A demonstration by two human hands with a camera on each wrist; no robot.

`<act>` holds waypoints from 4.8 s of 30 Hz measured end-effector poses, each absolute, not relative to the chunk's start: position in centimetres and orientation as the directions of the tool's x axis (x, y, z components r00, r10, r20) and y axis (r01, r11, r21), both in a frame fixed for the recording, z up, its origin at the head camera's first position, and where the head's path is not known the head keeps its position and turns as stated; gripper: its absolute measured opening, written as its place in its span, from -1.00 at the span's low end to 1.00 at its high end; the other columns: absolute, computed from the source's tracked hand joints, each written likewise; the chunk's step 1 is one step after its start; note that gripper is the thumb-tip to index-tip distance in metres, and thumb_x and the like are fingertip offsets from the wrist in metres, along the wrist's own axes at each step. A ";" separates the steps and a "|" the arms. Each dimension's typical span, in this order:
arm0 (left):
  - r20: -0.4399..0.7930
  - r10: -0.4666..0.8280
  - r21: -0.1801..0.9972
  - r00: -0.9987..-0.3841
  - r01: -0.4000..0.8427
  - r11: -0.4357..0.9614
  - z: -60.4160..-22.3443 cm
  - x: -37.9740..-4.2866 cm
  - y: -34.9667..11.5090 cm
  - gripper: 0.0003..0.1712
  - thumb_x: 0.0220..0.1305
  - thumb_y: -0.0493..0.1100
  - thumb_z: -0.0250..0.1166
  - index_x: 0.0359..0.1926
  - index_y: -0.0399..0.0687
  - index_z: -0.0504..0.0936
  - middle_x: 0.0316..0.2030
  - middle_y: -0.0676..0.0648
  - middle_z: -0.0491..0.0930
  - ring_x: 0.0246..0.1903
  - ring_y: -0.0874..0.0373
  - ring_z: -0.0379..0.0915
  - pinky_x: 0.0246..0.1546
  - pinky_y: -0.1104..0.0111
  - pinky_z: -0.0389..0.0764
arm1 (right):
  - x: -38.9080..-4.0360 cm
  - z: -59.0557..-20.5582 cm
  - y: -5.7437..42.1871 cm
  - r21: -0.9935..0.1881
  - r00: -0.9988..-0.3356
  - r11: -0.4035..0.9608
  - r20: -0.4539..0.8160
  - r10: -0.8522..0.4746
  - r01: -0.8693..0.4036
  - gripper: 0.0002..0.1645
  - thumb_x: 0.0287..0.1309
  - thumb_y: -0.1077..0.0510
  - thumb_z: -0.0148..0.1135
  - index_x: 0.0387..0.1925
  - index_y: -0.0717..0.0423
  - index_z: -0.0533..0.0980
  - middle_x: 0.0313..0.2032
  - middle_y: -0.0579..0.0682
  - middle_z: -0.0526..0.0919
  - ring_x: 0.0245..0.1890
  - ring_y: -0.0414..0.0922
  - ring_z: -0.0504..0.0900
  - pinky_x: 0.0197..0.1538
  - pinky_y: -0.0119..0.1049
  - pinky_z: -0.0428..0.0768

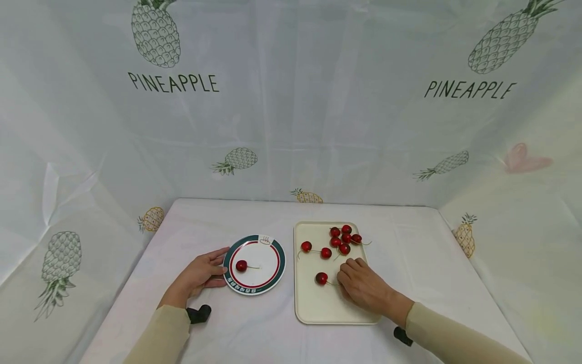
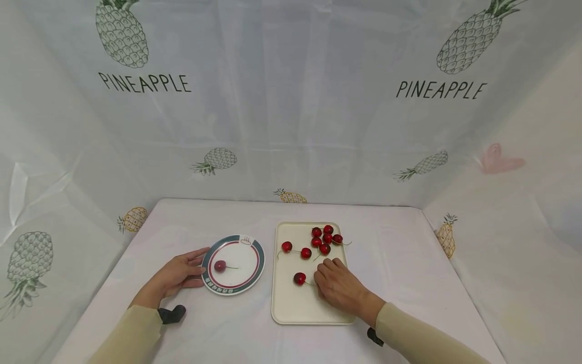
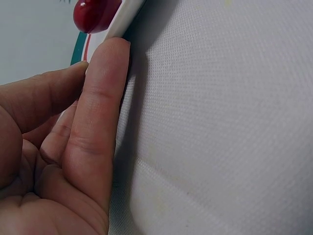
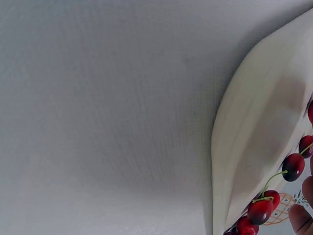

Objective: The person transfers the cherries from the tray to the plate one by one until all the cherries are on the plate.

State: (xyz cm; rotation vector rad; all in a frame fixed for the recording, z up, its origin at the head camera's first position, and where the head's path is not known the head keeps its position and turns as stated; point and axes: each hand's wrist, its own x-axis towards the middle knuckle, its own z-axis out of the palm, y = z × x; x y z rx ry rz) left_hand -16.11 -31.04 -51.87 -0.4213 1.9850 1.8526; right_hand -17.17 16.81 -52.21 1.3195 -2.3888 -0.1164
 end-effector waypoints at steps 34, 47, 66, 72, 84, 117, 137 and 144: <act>-0.481 0.047 0.875 -0.875 -0.477 0.077 -52.1 -16.2 -31.2 -0.17 0.42 -0.41 0.31 0.62 0.02 0.28 0.57 -0.34 0.23 -0.16 0.01 0.77 -0.13 0.14 0.84 | -21.6 -49.2 8.3 0.357 -0.450 0.523 0.270 -0.851 -0.774 -0.83 0.44 0.09 0.16 -0.30 0.05 0.43 -0.34 -0.07 0.46 -0.26 -0.07 0.35 -0.13 -0.24 0.40; -0.483 0.025 0.875 -0.875 -0.481 0.063 -52.2 -16.2 -31.1 -0.19 0.42 -0.45 0.27 0.61 0.04 0.31 0.55 -0.34 0.28 -0.13 -0.01 0.77 -0.11 0.12 0.84 | -22.6 -49.2 0.7 0.443 -0.485 0.504 0.165 -0.859 -0.741 -0.84 0.54 0.04 0.16 -0.09 0.04 0.54 -0.25 -0.08 0.53 -0.18 -0.08 0.38 -0.05 -0.27 0.44; -0.479 0.044 0.878 -0.877 -0.477 0.046 -51.8 -16.0 -30.9 -0.19 0.42 -0.44 0.28 0.61 0.03 0.31 0.54 -0.35 0.29 -0.12 -0.02 0.78 -0.10 0.12 0.84 | -22.8 -50.7 -5.5 0.471 -0.513 0.498 0.108 -0.852 -0.728 -0.79 0.58 0.03 0.09 0.01 0.02 0.55 -0.19 -0.09 0.56 -0.15 -0.10 0.38 -0.03 -0.30 0.46; -0.476 0.052 0.879 -0.878 -0.474 0.049 -51.8 -16.1 -30.9 -0.19 0.43 -0.45 0.27 0.61 0.02 0.30 0.55 -0.35 0.27 -0.13 -0.01 0.77 -0.10 0.12 0.84 | -22.6 -51.0 -5.8 0.454 -0.527 0.510 0.099 -0.844 -0.731 -0.76 0.58 0.01 0.10 0.05 0.04 0.54 -0.15 -0.07 0.58 -0.14 -0.09 0.41 0.00 -0.28 0.50; -0.475 0.054 0.880 -0.878 -0.474 0.042 -51.8 -16.1 -31.0 -0.19 0.42 -0.44 0.27 0.61 0.03 0.30 0.54 -0.34 0.29 -0.13 -0.02 0.78 -0.11 0.11 0.84 | -22.4 -51.2 -5.9 0.445 -0.538 0.512 0.078 -0.839 -0.734 -0.74 0.61 -0.01 0.04 0.07 0.02 0.54 -0.10 -0.07 0.60 -0.12 -0.09 0.41 0.00 -0.28 0.49; -0.473 0.066 0.881 -0.879 -0.471 0.039 -51.9 -16.0 -31.0 -0.19 0.42 -0.44 0.27 0.62 0.01 0.29 0.55 -0.33 0.28 -0.13 -0.01 0.78 -0.12 0.13 0.84 | -22.0 -49.9 -4.8 0.426 -0.561 0.558 0.134 -0.817 -0.712 -0.73 0.51 -0.07 0.12 -0.03 0.01 0.57 -0.18 -0.09 0.60 -0.11 -0.09 0.44 0.01 -0.26 0.51; -0.481 0.049 0.876 -0.875 -0.477 0.067 -51.7 -15.9 -30.9 -0.18 0.43 -0.44 0.26 0.63 0.01 0.27 0.57 -0.34 0.22 -0.14 0.02 0.76 -0.12 0.15 0.84 | -23.3 -49.3 4.1 0.282 -0.671 0.724 0.271 -0.690 -0.630 -0.75 0.42 0.03 0.24 -0.27 0.14 0.52 -0.31 0.02 0.55 -0.20 0.01 0.43 -0.13 -0.15 0.48; -0.478 0.053 0.877 -0.877 -0.474 0.077 -51.6 -15.9 -31.2 -0.16 0.43 -0.43 0.27 0.64 0.01 0.24 0.58 -0.36 0.18 -0.09 0.00 0.76 -0.10 0.13 0.84 | -22.9 -50.2 5.9 0.218 -0.682 0.745 0.301 -0.666 -0.631 -0.74 0.38 0.05 0.30 -0.35 0.12 0.47 -0.42 -0.01 0.44 -0.28 -0.01 0.37 -0.18 -0.16 0.36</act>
